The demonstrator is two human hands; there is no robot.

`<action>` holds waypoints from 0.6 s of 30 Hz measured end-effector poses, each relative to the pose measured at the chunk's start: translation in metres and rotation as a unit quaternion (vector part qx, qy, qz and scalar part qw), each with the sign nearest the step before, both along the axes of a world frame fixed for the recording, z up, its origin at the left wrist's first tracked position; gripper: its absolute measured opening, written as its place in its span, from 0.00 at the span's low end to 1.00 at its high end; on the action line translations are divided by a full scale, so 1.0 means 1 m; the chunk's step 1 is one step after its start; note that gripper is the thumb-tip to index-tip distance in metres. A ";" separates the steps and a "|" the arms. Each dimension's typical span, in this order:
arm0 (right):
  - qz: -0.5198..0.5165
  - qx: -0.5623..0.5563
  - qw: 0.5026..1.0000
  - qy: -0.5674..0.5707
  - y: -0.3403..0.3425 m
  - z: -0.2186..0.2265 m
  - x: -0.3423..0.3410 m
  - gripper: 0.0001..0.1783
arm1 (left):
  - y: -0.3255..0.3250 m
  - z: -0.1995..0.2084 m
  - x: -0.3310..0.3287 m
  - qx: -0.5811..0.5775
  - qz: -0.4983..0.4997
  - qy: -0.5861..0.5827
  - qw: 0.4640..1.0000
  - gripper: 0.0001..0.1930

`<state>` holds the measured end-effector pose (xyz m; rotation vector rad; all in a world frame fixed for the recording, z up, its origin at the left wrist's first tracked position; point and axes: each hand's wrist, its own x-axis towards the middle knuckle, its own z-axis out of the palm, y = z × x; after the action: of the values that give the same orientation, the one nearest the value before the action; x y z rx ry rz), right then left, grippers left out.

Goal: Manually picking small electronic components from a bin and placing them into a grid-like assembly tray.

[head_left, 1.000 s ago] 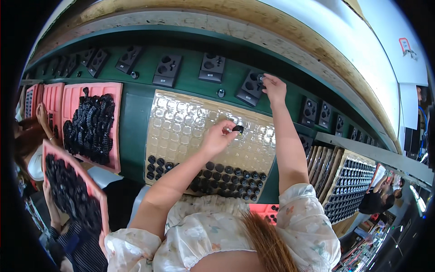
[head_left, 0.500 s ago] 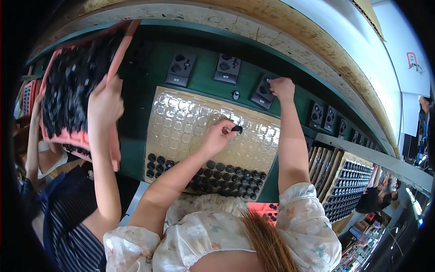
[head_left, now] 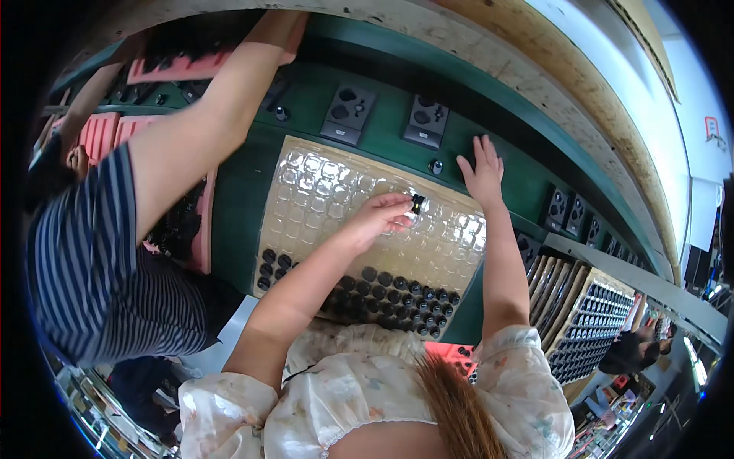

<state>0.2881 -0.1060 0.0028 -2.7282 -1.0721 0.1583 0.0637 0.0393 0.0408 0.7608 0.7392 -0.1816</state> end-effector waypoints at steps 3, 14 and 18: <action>0.138 0.153 0.946 0.251 0.021 0.054 -0.033 0.30 | 0.011 -0.006 -0.011 -0.058 0.011 -0.007 0.998 0.16; 0.103 0.095 0.940 0.312 0.041 0.066 -0.061 0.15 | -0.025 -0.018 -0.081 0.544 -0.317 -0.144 0.764 0.12; -0.026 0.154 0.905 0.397 0.054 0.050 -0.051 0.18 | -0.046 -0.014 -0.128 0.669 -0.430 -0.156 0.586 0.12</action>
<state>0.2371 -0.0521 0.0526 -2.0643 -0.6936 0.9102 -0.0646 -0.0068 0.0267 2.5538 -0.0691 -0.3445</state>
